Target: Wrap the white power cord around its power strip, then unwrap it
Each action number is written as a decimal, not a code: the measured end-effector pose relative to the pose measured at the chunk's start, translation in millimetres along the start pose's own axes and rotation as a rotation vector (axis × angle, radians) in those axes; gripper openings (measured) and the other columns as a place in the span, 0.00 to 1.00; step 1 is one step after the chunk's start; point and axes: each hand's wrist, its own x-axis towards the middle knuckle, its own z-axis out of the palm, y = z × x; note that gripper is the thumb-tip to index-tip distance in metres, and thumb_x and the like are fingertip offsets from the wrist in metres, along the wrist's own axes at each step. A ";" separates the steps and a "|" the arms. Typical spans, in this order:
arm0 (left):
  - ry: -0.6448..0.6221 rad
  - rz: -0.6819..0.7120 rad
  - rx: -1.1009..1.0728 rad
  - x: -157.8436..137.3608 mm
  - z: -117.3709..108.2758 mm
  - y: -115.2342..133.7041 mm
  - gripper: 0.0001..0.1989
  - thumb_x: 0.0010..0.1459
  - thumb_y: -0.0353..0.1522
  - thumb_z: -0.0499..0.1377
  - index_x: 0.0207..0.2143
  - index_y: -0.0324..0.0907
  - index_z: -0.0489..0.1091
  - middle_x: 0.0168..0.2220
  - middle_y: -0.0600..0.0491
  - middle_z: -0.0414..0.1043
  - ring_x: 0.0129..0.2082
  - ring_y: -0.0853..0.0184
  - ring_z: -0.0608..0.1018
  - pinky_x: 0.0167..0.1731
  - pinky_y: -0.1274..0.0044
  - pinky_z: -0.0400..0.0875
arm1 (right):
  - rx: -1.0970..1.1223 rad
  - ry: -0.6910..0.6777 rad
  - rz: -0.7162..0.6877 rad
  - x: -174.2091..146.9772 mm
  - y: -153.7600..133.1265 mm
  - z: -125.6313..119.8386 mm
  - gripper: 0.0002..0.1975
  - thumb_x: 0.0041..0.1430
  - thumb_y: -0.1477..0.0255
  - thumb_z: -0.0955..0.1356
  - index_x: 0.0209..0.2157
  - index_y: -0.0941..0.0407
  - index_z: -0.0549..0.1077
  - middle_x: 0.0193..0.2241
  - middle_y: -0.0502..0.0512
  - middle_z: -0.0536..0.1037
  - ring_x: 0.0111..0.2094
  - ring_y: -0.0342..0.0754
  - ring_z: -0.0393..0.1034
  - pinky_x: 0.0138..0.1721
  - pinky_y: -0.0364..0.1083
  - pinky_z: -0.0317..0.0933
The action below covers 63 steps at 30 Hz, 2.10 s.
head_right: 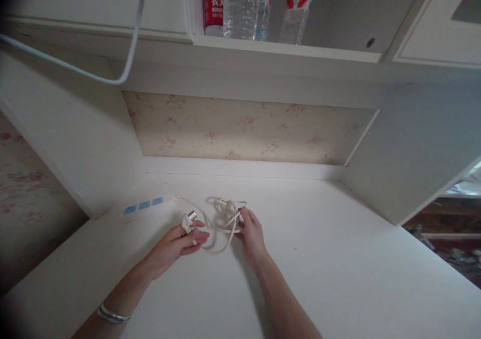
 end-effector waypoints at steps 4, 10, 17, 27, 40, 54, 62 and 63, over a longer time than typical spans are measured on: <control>0.153 0.104 -0.169 4.9 -4.2 2.7 0.16 0.56 0.39 0.59 0.44 0.42 0.65 0.41 0.47 0.76 0.42 0.65 0.78 0.43 0.74 0.71 | -0.083 0.042 0.029 4.2 1.5 -6.2 0.21 0.51 0.49 0.65 0.35 0.53 0.72 0.32 0.52 0.77 0.31 0.46 0.72 0.27 0.43 0.65; 0.111 0.251 -0.377 4.4 -5.4 1.9 0.09 0.52 0.32 0.62 0.37 0.42 0.67 0.37 0.52 0.77 0.44 0.68 0.77 0.49 0.73 0.68 | -0.204 0.075 0.052 9.7 10.1 -8.9 0.26 0.53 0.47 0.61 0.36 0.55 0.72 0.34 0.56 0.77 0.33 0.50 0.72 0.29 0.46 0.66; 0.077 0.374 -0.410 0.6 -3.0 3.5 0.05 0.48 0.26 0.64 0.27 0.40 0.69 0.40 0.52 0.77 0.48 0.67 0.74 0.55 0.71 0.63 | -0.390 0.150 -0.023 11.8 8.5 -16.1 0.25 0.51 0.48 0.63 0.39 0.54 0.72 0.36 0.54 0.75 0.29 0.46 0.67 0.23 0.41 0.60; 0.265 0.540 -0.545 9.7 -12.9 6.0 0.06 0.48 0.25 0.65 0.28 0.41 0.71 0.35 0.57 0.76 0.48 0.71 0.74 0.53 0.76 0.64 | -1.037 0.195 -0.725 13.7 13.9 -16.7 0.19 0.58 0.57 0.62 0.44 0.53 0.72 0.49 0.61 0.67 0.49 0.53 0.62 0.48 0.53 0.57; 0.181 0.438 -0.489 8.7 -2.6 -1.0 0.04 0.47 0.26 0.65 0.25 0.40 0.72 0.37 0.53 0.77 0.52 0.65 0.71 0.55 0.70 0.62 | -0.935 0.304 -0.503 0.6 6.2 -12.7 0.18 0.55 0.52 0.63 0.33 0.54 0.66 0.25 0.51 0.75 0.27 0.48 0.69 0.29 0.43 0.57; 0.193 0.352 -0.292 11.0 7.5 -6.9 0.09 0.51 0.34 0.63 0.33 0.41 0.67 0.39 0.49 0.72 0.54 0.57 0.66 0.42 0.67 0.72 | -0.193 -0.008 -0.235 4.9 5.2 -5.1 0.18 0.54 0.54 0.66 0.37 0.53 0.64 0.31 0.55 0.80 0.26 0.47 0.73 0.31 0.45 0.63; 0.370 0.455 -0.397 13.3 -13.8 5.0 0.13 0.49 0.37 0.64 0.36 0.45 0.66 0.40 0.53 0.71 0.49 0.62 0.71 0.35 0.76 0.72 | -0.105 -0.230 -0.210 -1.7 2.2 0.0 0.23 0.49 0.65 0.72 0.46 0.52 0.65 0.35 0.54 0.79 0.31 0.45 0.70 0.36 0.46 0.63; 0.355 0.443 -0.434 12.7 -14.7 6.4 0.13 0.49 0.36 0.64 0.36 0.45 0.66 0.40 0.54 0.70 0.49 0.62 0.71 0.35 0.76 0.72 | -0.119 -0.228 -0.219 -1.4 2.7 -0.1 0.23 0.49 0.65 0.72 0.47 0.52 0.65 0.34 0.53 0.79 0.29 0.44 0.70 0.35 0.46 0.63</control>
